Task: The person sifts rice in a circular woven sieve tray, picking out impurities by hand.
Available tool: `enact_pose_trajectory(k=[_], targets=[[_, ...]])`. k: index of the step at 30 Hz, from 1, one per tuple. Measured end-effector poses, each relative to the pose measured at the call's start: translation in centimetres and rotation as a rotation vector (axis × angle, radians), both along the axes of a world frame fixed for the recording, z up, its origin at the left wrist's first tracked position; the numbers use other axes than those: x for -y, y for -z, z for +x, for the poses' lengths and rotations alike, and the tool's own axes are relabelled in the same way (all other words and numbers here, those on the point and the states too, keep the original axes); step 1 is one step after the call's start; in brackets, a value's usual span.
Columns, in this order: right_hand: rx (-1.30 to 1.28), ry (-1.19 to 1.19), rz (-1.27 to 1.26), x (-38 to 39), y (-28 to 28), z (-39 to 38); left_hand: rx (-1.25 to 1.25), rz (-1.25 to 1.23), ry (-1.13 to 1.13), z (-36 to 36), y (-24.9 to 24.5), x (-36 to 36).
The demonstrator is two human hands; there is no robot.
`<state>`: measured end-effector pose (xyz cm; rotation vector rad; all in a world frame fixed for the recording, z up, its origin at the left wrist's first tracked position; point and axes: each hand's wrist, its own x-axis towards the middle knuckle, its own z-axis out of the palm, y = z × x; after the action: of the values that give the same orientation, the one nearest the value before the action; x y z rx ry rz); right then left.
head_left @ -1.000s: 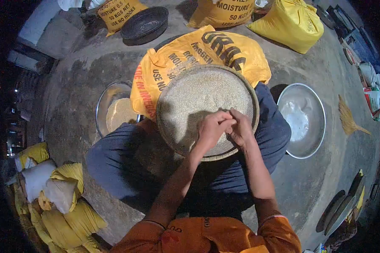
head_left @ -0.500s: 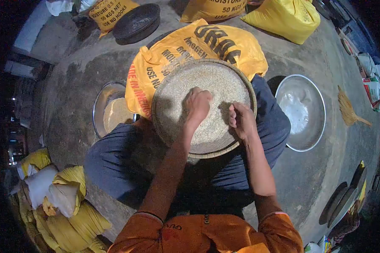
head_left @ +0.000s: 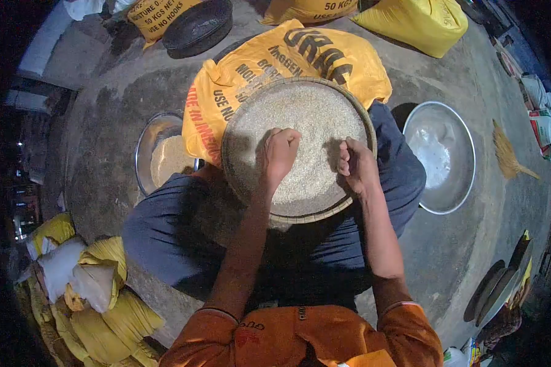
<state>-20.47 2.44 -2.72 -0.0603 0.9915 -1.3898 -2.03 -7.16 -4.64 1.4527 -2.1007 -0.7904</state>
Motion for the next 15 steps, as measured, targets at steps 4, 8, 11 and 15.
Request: enact_pose_trajectory(k=[4, 8, 11, 15], targets=[[0.022, 0.003, -0.038, 0.0, 0.6, -0.5, 0.006, -0.015, 0.066, -0.8, -0.4, 0.1], [-0.110, 0.108, -0.136, -0.2, -0.5, -1.0, 0.003, -0.007, 0.086, -4.0, -1.6, 0.8], [-0.331, 0.228, -0.157, -0.4, -1.2, -1.9, 0.035, -0.108, 0.208, -6.9, -2.1, 0.9], [-0.402, 0.281, -0.156, -1.3, -0.7, -3.7, 0.082, -0.193, 0.213, -10.0, -0.9, 1.0]])
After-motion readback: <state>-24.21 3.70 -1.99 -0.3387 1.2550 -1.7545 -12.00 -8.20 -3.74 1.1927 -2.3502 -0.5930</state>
